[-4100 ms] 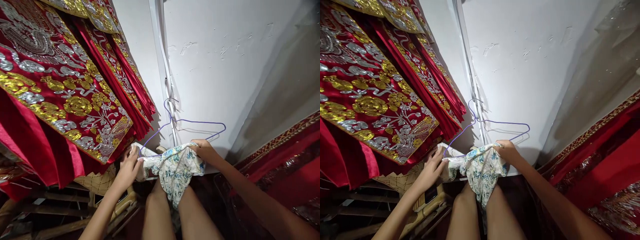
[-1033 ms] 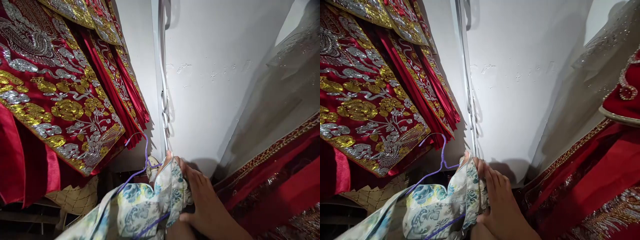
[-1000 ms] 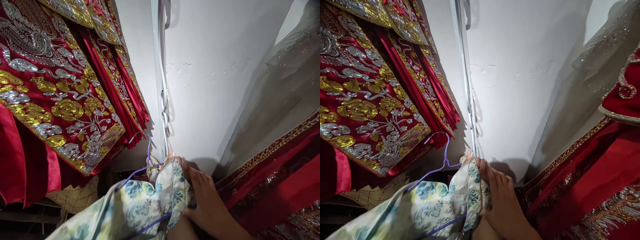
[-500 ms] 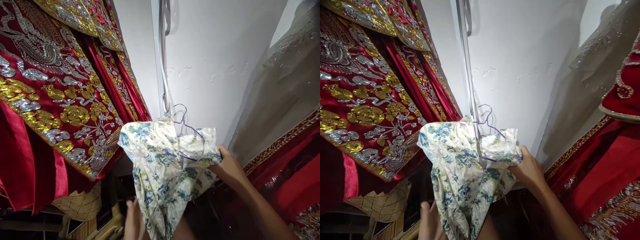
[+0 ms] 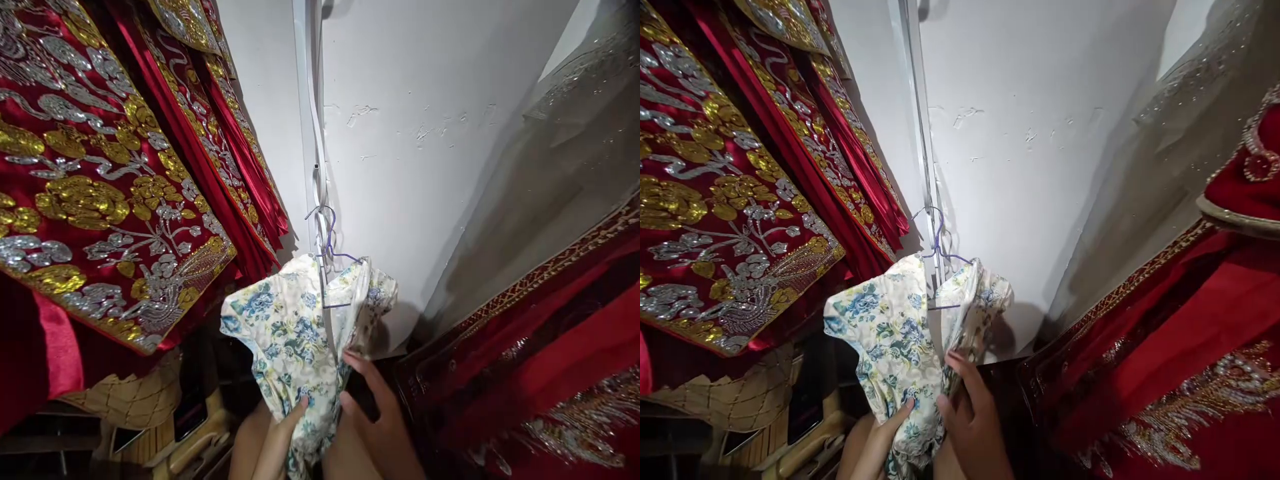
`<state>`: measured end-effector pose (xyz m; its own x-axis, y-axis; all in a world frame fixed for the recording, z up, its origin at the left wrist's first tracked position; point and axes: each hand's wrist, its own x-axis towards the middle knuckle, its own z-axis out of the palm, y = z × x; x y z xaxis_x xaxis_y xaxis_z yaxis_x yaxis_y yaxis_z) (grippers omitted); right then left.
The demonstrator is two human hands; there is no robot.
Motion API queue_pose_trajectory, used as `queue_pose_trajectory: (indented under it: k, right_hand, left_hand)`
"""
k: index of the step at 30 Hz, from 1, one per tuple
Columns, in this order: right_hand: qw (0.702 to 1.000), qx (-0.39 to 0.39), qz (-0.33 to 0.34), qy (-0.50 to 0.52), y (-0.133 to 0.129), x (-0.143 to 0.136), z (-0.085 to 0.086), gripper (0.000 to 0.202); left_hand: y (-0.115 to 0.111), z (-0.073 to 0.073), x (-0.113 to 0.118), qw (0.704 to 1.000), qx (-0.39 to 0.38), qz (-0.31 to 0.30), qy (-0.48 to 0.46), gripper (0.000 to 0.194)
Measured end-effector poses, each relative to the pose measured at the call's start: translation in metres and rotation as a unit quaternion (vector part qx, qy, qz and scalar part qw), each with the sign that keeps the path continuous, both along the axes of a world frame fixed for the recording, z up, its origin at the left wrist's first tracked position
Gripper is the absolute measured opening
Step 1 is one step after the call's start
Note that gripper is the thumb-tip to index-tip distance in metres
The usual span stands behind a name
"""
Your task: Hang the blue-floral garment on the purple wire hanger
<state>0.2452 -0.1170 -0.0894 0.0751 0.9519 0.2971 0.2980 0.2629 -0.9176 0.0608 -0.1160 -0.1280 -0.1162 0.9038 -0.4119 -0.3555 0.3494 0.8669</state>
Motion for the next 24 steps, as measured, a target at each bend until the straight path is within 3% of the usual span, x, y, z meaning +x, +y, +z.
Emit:
queue_pose_trajectory:
  k: [2,4,9,12,14,16,18,19,21,24]
  right_hand:
    - [0.993,-0.071,-0.045,0.079,-0.004,-0.019,-0.016,0.031]
    - [0.985,-0.124,-0.038,0.117,0.0,-0.028,-0.025,0.03]
    - [0.974,-0.151,0.104,0.136,0.018,-0.025,-0.022,0.046]
    - [0.974,-0.152,0.1,0.133,0.015,-0.018,-0.02,0.051]
    - [0.971,-0.16,0.088,0.151,0.01,-0.013,-0.021,0.052]
    - [0.963,-0.176,0.086,0.186,0.005,-0.01,-0.024,0.052]
    - [0.953,-0.194,0.089,0.214,0.002,-0.009,-0.025,0.052]
    - [0.95,-0.202,0.091,0.221,0.002,-0.01,-0.024,0.052]
    - [0.946,-0.213,0.093,0.226,0.002,-0.014,-0.022,0.051]
    - [0.944,-0.216,0.112,0.222,0.002,-0.02,-0.015,0.042]
  left_hand:
    - [-0.007,-0.006,-0.001,1.0,-0.015,0.011,-0.003,0.066]
    - [-0.015,-0.007,0.0,1.0,-0.022,0.008,-0.01,0.064]
    - [-0.02,-0.007,0.006,1.0,-0.013,0.0,-0.006,0.063]
    - [-0.011,-0.013,0.005,0.999,0.019,0.008,0.046,0.062]
    - [-0.007,-0.018,0.006,0.988,0.051,0.045,0.137,0.061]
    - [-0.007,-0.021,0.009,0.947,0.097,0.156,0.262,0.06]
    - [-0.011,-0.021,0.014,0.862,0.166,0.29,0.381,0.058]
    - [-0.014,-0.02,0.018,0.823,0.206,0.318,0.423,0.054]
    - [-0.017,-0.018,0.026,0.787,0.279,0.271,0.478,0.042]
    - [-0.015,-0.017,0.038,0.793,0.314,0.137,0.504,0.029]
